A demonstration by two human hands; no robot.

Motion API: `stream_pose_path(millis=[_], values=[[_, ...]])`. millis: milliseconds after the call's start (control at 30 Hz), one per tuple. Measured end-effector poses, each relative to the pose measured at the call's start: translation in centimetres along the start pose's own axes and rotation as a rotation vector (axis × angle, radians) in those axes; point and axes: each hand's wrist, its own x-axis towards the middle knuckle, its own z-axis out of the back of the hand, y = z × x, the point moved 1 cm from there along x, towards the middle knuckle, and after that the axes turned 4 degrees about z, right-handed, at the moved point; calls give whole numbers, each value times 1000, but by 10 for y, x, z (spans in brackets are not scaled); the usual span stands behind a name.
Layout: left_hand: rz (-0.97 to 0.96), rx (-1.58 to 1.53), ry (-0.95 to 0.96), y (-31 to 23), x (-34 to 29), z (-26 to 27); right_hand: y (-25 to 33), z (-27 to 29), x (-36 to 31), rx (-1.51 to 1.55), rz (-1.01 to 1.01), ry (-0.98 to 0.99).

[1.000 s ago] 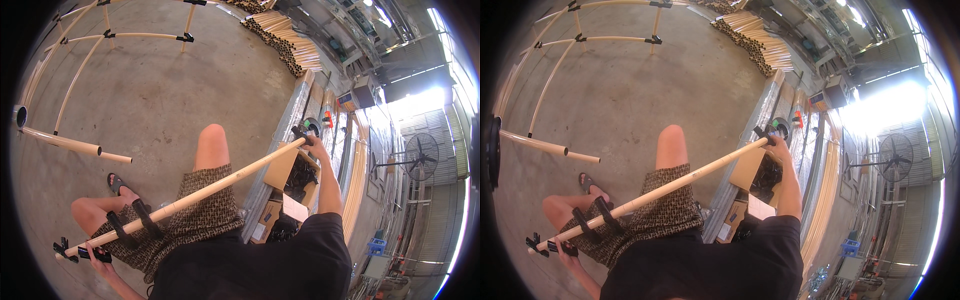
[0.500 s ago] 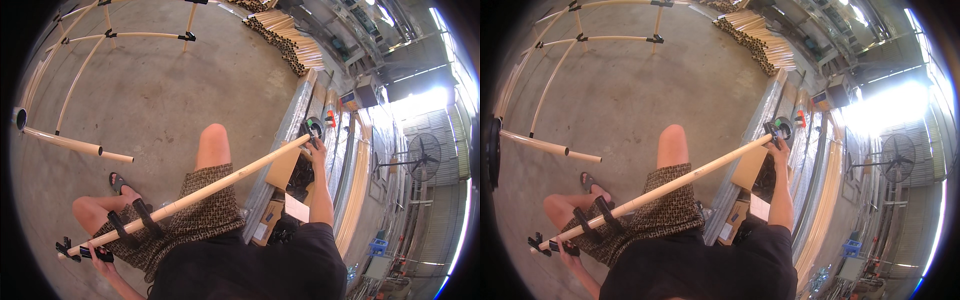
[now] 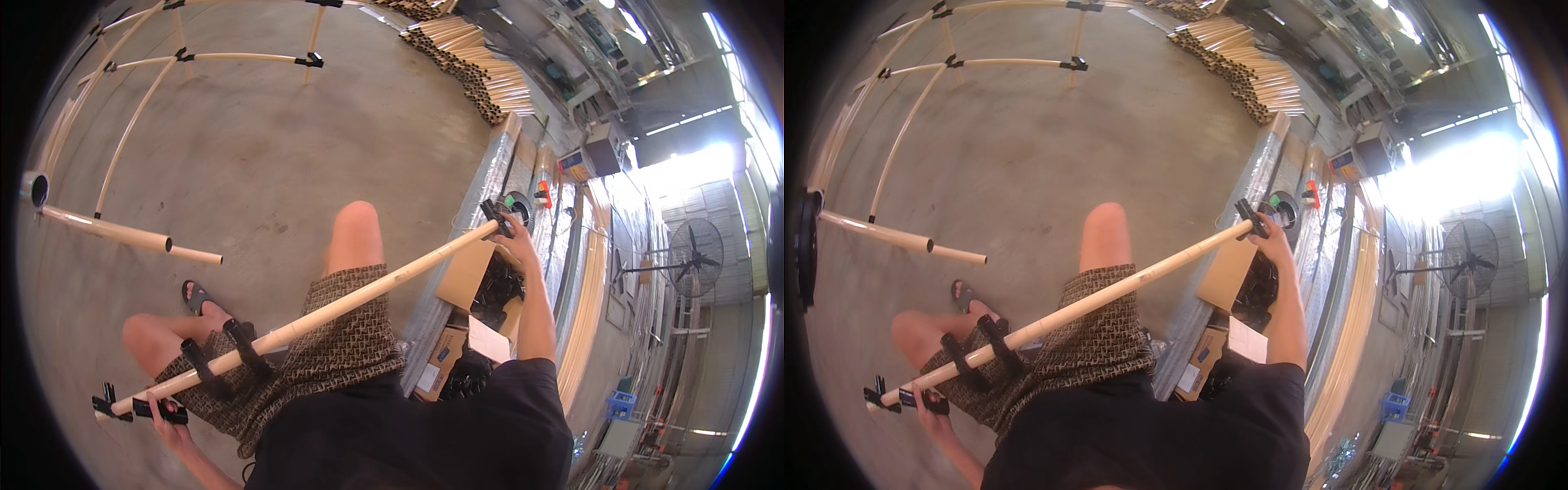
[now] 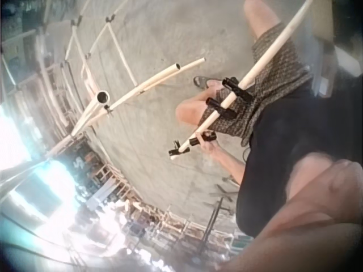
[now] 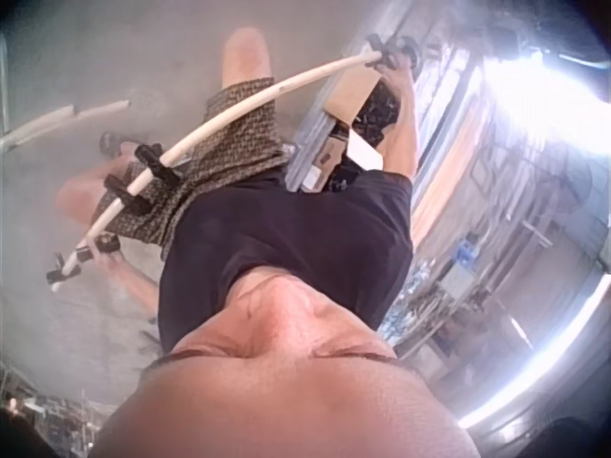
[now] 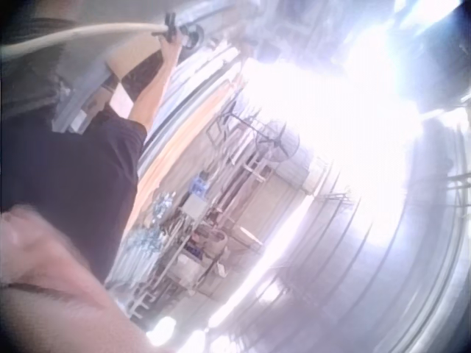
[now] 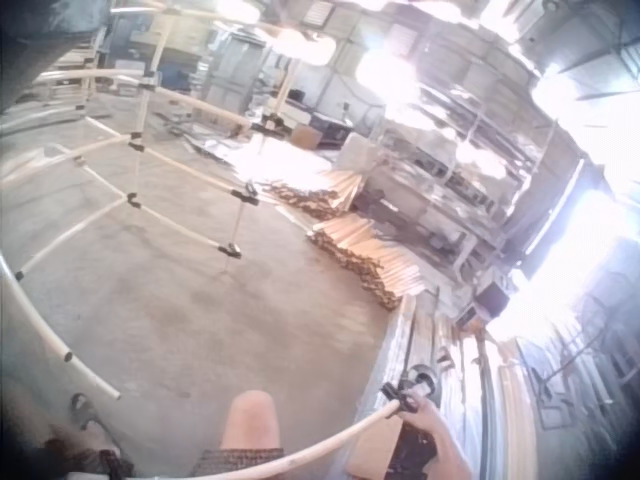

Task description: The person attaches several plastic joint connectors to a long wooden pole and then connects the assembly to a larger structural framework made of similar poles.

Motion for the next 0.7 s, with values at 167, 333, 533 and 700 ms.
stream_pose_path(millis=[167, 333, 533, 700], values=[[13, 22, 19, 4, 13, 2, 0, 22, 18, -243, -179, 122], [15, 13, -23, 11, 14, 18, 70, -1, 23, -113, -302, 304], [-23, 5, -58, 14, 0, -20, 115, -95, -46, 108, -66, 236], [-50, 42, -136, 4, -12, -55, 165, -158, -88, 77, -6, 148]])
